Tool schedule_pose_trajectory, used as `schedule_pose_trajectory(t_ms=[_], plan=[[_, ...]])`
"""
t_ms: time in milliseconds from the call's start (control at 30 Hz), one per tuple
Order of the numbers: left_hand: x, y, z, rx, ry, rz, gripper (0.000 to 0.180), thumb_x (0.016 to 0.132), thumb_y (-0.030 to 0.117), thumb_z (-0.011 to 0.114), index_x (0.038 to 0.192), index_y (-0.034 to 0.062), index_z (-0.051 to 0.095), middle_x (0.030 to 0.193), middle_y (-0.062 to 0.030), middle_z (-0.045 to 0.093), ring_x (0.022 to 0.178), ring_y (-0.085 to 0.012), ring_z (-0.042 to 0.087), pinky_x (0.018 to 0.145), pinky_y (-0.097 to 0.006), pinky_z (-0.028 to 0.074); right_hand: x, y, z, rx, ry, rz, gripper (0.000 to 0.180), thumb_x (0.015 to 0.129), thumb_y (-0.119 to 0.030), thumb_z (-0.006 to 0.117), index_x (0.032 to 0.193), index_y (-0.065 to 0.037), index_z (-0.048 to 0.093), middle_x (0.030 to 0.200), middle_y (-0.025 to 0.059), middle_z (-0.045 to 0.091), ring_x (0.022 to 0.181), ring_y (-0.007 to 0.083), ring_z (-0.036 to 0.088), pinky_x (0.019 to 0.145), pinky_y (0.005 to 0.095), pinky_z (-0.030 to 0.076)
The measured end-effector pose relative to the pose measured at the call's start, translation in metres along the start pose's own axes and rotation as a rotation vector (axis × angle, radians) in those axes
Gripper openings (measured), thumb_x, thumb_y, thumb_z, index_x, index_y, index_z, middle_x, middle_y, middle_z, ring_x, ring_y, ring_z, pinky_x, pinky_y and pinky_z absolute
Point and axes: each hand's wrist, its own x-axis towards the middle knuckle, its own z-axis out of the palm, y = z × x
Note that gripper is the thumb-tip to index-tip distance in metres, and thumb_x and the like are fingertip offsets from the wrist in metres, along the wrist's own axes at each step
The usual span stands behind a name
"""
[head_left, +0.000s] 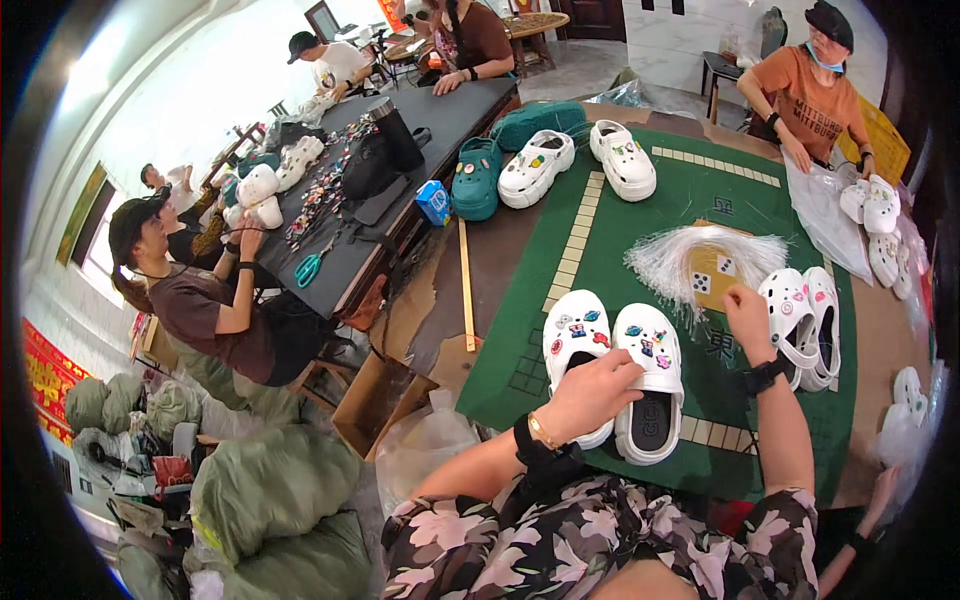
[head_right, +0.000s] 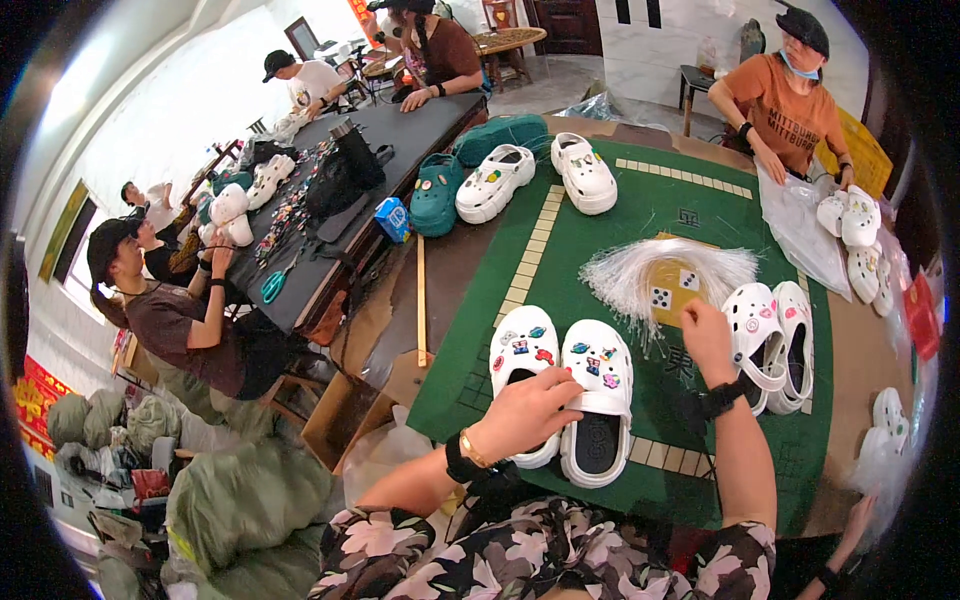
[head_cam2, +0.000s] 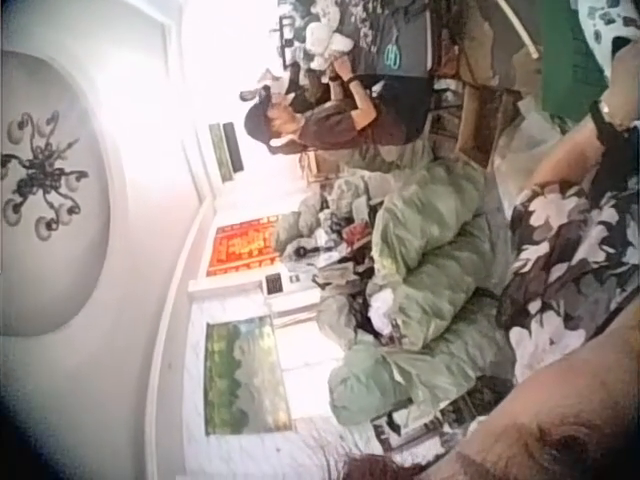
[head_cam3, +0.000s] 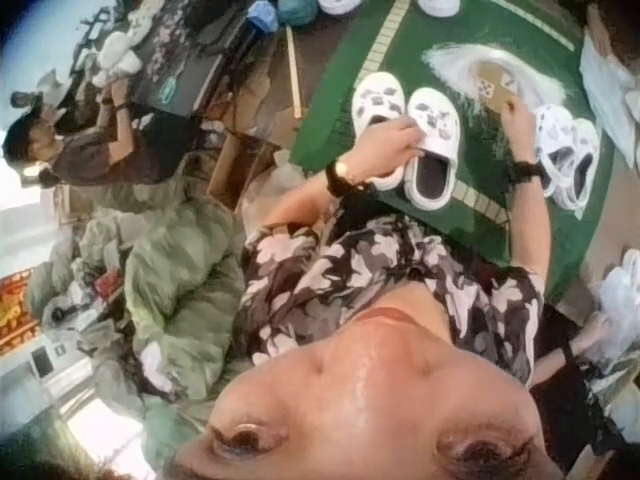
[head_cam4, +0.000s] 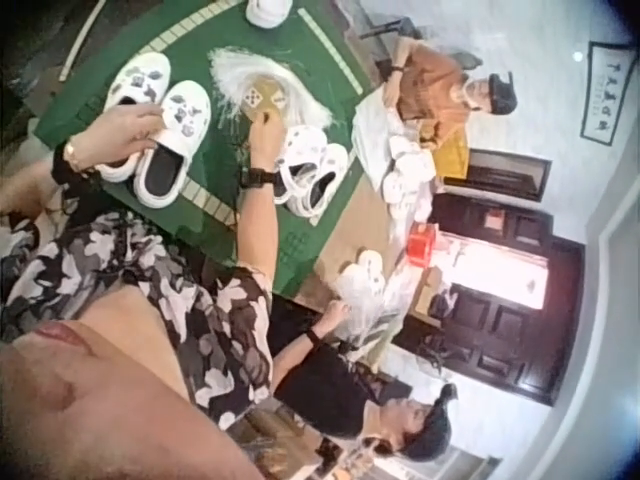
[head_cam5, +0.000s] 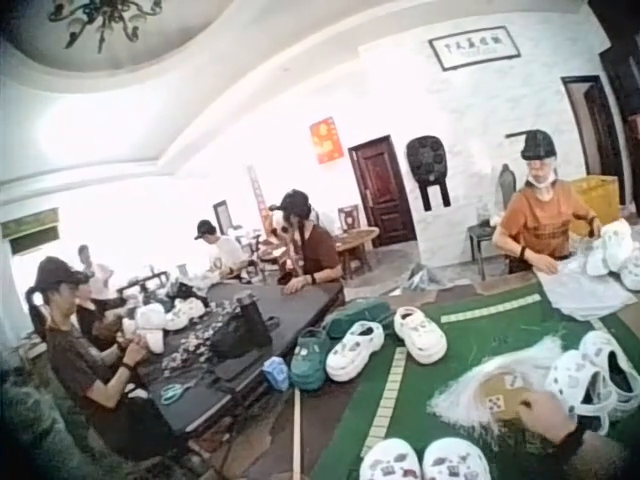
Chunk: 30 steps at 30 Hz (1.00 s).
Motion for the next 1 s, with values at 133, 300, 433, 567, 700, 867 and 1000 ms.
schedule_pose_trajectory(t_ms=[133,300,433,567,700,867,1000], plan=[[0.002,0.003,-0.01,0.023,-0.152,-0.013,0.038,0.078,0.021,0.077,0.108,0.0086,0.059,0.111,-0.0091,0.058,0.091,-0.0304,0.064,0.075,-0.039,0.054,0.003,-0.022,-0.037,0.168,0.062,0.046,0.014,0.086,-0.012,0.063,0.087,0.002,0.065,0.07,0.0147,0.065,0.062,0.0222,0.063,0.061,0.0337,0.048],[0.001,0.0,-0.003,0.058,-0.183,0.019,0.036,0.077,0.02,0.076,0.105,0.0078,0.058,0.105,-0.01,0.056,0.09,-0.0311,0.063,0.074,-0.04,0.053,-0.002,-0.022,-0.058,0.183,0.076,-0.001,0.01,0.089,-0.007,0.063,0.087,0.003,0.062,0.066,0.0077,0.061,0.06,0.0113,0.054,0.057,0.0286,0.045],[-0.005,0.0,0.004,0.049,-0.079,-0.042,0.034,0.078,0.02,0.076,0.105,0.0078,0.058,0.095,-0.0102,0.057,0.08,-0.0308,0.064,0.069,-0.041,0.052,-0.004,-0.046,-0.07,0.221,0.253,-0.048,0.01,0.09,-0.008,0.061,0.086,0.002,0.061,0.066,0.0117,0.061,0.059,0.017,0.058,0.058,0.0305,0.045],[0.0,0.003,0.0,0.062,-0.109,-0.03,0.034,0.078,0.02,0.075,0.106,0.0084,0.059,0.094,-0.0096,0.058,0.079,-0.0306,0.064,0.067,-0.041,0.053,-0.013,-0.032,-0.067,-0.09,-0.044,-0.164,0.009,0.091,-0.008,0.06,0.086,-0.001,0.061,0.071,0.0181,0.061,0.059,0.0295,0.061,0.058,0.0353,0.046],[-0.002,0.0,-0.002,0.081,-0.123,-0.025,0.035,0.078,0.018,0.075,0.108,0.0087,0.059,0.094,-0.0097,0.058,0.078,-0.0307,0.064,0.067,-0.04,0.052,-0.007,-0.055,-0.084,0.101,0.176,-0.027,0.009,0.092,-0.011,0.058,0.089,-0.002,0.059,0.073,0.0168,0.061,0.064,0.0313,0.061,0.059,0.038,0.046],[-0.003,-0.004,-0.005,0.078,-0.128,-0.018,0.035,0.079,0.017,0.073,0.11,0.0081,0.059,0.097,-0.0102,0.058,0.083,-0.0315,0.063,0.071,-0.041,0.052,0.001,-0.041,-0.09,0.045,0.351,-0.113,0.01,0.096,-0.011,0.055,0.095,-0.002,0.06,0.071,0.0148,0.06,0.06,0.0245,0.057,0.058,0.0342,0.045],[-0.002,0.001,-0.002,0.067,-0.162,-0.038,0.033,0.08,0.017,0.071,0.108,0.0069,0.058,0.097,-0.0102,0.058,0.09,-0.0305,0.063,0.076,-0.041,0.052,-0.006,-0.036,-0.102,0.117,0.173,-0.133,0.008,0.097,-0.009,0.055,0.094,-0.002,0.057,0.072,0.0083,0.052,0.065,0.0117,0.046,0.061,0.027,0.041]])
